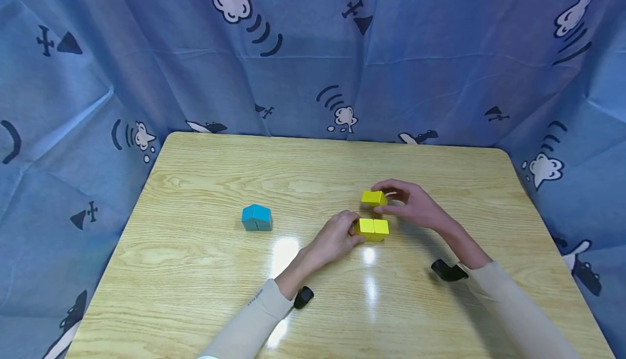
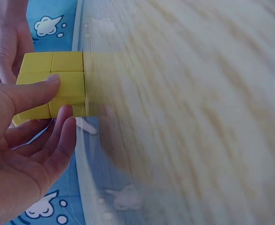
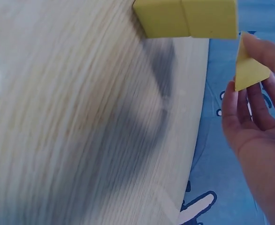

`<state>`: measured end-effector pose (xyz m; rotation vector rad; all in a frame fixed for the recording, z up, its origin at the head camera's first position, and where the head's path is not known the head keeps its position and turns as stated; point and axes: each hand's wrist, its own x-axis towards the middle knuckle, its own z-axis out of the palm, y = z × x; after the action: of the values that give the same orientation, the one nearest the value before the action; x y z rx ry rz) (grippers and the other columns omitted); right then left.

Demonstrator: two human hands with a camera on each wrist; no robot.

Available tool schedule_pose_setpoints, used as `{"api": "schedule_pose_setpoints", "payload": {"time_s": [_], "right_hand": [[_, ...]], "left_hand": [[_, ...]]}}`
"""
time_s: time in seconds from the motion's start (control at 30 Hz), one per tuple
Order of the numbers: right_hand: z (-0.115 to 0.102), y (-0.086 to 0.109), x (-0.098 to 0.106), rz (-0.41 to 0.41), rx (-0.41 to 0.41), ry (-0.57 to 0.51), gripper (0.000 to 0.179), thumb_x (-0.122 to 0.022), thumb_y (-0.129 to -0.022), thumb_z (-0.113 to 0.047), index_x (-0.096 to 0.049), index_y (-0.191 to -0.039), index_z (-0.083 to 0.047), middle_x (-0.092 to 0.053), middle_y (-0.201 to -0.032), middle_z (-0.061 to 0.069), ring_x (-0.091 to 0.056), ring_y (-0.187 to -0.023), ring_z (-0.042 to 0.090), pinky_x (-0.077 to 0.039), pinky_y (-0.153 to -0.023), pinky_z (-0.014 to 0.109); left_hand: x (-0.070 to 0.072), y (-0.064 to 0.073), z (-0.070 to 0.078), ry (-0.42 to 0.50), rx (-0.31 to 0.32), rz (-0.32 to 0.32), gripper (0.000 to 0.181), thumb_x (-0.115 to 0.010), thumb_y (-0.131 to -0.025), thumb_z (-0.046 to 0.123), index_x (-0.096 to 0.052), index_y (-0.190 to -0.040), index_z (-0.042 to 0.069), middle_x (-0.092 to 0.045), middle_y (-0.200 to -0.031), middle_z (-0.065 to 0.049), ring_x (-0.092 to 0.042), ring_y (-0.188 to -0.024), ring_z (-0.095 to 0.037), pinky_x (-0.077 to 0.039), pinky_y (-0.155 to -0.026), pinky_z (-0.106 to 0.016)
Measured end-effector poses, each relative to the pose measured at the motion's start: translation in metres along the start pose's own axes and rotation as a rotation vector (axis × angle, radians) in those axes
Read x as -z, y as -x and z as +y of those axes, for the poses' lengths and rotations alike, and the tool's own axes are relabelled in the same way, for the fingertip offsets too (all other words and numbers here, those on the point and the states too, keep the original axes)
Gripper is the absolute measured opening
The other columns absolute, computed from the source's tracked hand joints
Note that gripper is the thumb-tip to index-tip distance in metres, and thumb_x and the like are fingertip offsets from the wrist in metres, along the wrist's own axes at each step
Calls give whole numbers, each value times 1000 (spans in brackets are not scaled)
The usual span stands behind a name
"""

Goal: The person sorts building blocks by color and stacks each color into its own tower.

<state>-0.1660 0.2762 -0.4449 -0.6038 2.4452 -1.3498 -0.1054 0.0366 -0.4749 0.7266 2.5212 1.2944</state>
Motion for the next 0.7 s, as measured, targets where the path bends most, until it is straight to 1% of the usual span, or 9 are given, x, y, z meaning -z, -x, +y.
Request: {"api": "schedule_pose_setpoints", "payload": {"time_s": [0.1, 0.2, 0.33, 0.43, 0.53, 0.7], "right_hand": [[-1, 5, 2, -2, 3, -39, 42, -80, -92, -12, -66, -131, -7, -64, -132, 11, -61, -117, 16, -50, -102, 30], [-3, 9, 4, -8, 0, -62, 42, -80, -92, -13, -66, -131, -8, -64, -133, 10, -61, -116, 14, -50, -102, 32], [-7, 17, 4, -18, -4, -73, 42, -80, -92, -13, -66, -131, -10, -64, -132, 8, -63, -115, 16, -51, -102, 37], [-7, 22, 2, -30, 12, -107, 42, -79, -92, -10, -65, -132, -8, -64, -131, 9, -64, -114, 19, -52, -101, 34], [-8, 27, 0, -37, 19, -134, 41, -78, -92, -7, -65, -131, -7, -65, -129, 11, -65, -113, 20, -52, -99, 31], [-9, 33, -5, -38, 11, -125, 40, -79, -91, -8, -66, -130, -8, -65, -128, 10, -65, -112, 19, -52, -100, 31]], "left_hand": [[0, 0, 0, -3, -1, 3, 31, -81, -89, 6, -67, -115, -4, -58, -91, -2, -56, -80, -11, -46, -68, -16], [0, -1, 0, -6, -1, 5, 32, -81, -89, 6, -66, -116, -4, -59, -91, -2, -56, -81, -11, -47, -69, -16], [0, 0, -1, 1, -1, 7, 32, -81, -89, 5, -66, -116, -4, -59, -91, -2, -56, -81, -12, -47, -69, -16], [0, 0, 0, 14, 1, 6, 33, -80, -89, 5, -67, -117, -5, -59, -92, -3, -56, -81, -13, -47, -69, -16], [0, 0, -1, 20, 2, 3, 37, -80, -89, 4, -66, -121, -6, -60, -93, -3, -57, -82, -14, -47, -70, -16], [-1, 0, -2, 12, 0, 0, 41, -80, -89, 5, -64, -126, -7, -60, -96, -4, -57, -83, -13, -46, -70, -15]]}}
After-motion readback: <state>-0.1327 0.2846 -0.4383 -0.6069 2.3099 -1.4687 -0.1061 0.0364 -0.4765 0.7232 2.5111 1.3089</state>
